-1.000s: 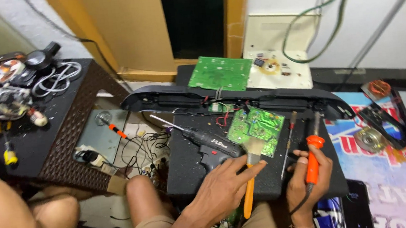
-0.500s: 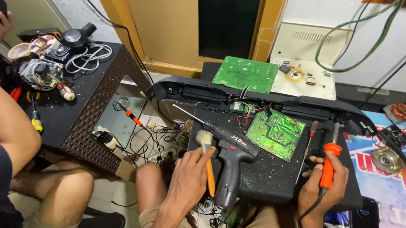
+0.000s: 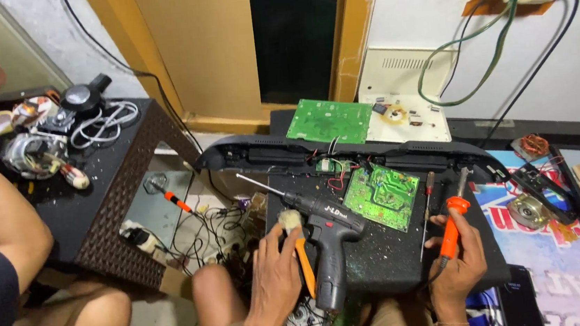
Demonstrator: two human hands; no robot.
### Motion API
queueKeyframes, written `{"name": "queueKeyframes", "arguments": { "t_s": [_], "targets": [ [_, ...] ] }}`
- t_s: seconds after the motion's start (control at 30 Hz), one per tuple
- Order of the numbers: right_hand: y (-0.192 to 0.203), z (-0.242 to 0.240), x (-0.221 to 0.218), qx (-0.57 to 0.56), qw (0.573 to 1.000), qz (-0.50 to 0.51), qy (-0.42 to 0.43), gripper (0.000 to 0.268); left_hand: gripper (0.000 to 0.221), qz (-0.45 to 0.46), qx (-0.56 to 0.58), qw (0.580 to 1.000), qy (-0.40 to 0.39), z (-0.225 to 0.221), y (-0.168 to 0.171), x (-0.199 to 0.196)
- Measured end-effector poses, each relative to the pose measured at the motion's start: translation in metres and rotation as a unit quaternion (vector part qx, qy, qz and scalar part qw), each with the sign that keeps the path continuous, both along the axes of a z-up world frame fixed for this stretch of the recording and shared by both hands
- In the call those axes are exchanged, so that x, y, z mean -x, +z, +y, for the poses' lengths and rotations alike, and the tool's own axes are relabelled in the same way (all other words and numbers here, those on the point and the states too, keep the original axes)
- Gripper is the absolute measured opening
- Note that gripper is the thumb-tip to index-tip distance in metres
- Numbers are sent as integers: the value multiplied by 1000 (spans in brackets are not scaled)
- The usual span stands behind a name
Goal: Soldering components onto a circuit board and using a power screwdriver to assemble an electronic device casing.
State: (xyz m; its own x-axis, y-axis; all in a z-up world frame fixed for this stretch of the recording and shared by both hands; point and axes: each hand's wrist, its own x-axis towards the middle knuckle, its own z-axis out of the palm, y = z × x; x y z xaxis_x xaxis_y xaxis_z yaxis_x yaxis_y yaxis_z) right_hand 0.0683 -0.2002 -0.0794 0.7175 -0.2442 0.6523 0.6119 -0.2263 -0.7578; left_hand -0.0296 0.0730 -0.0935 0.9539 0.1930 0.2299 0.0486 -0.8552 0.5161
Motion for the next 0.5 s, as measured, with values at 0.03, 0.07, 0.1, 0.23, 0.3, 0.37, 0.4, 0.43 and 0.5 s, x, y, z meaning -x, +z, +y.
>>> {"name": "queueKeyframes", "arguments": {
  "t_s": [0.03,0.07,0.1,0.23,0.3,0.37,0.4,0.43,0.5],
  "targets": [
    [2,2,1,1,1000,6,-10,40,57,-21,-20,1000,3,0,1,0],
    [3,4,1,1,1000,13,-20,39,54,-42,-40,998,6,0,1,0],
    [4,5,0,-2,1000,12,-27,39,54,-43,-43,998,-2,1,1,-2],
    [9,6,1,-39,998,46,8,43,45,-171,-34,984,37,0,-7,-7],
    [10,3,2,-55,996,64,11,44,43,-201,-34,978,38,-2,-10,-7],
    [9,-2,3,-55,994,64,76,44,43,-234,-49,969,60,-3,-9,-8],
    [11,-1,1,-61,994,66,62,44,43,-231,-50,970,45,-3,-10,-8],
    [11,-2,2,-58,994,65,68,43,43,-235,-63,968,65,-3,-12,-9],
    [11,-3,2,-60,994,68,58,42,42,-237,-76,966,69,-5,-13,-9]
  ]
}}
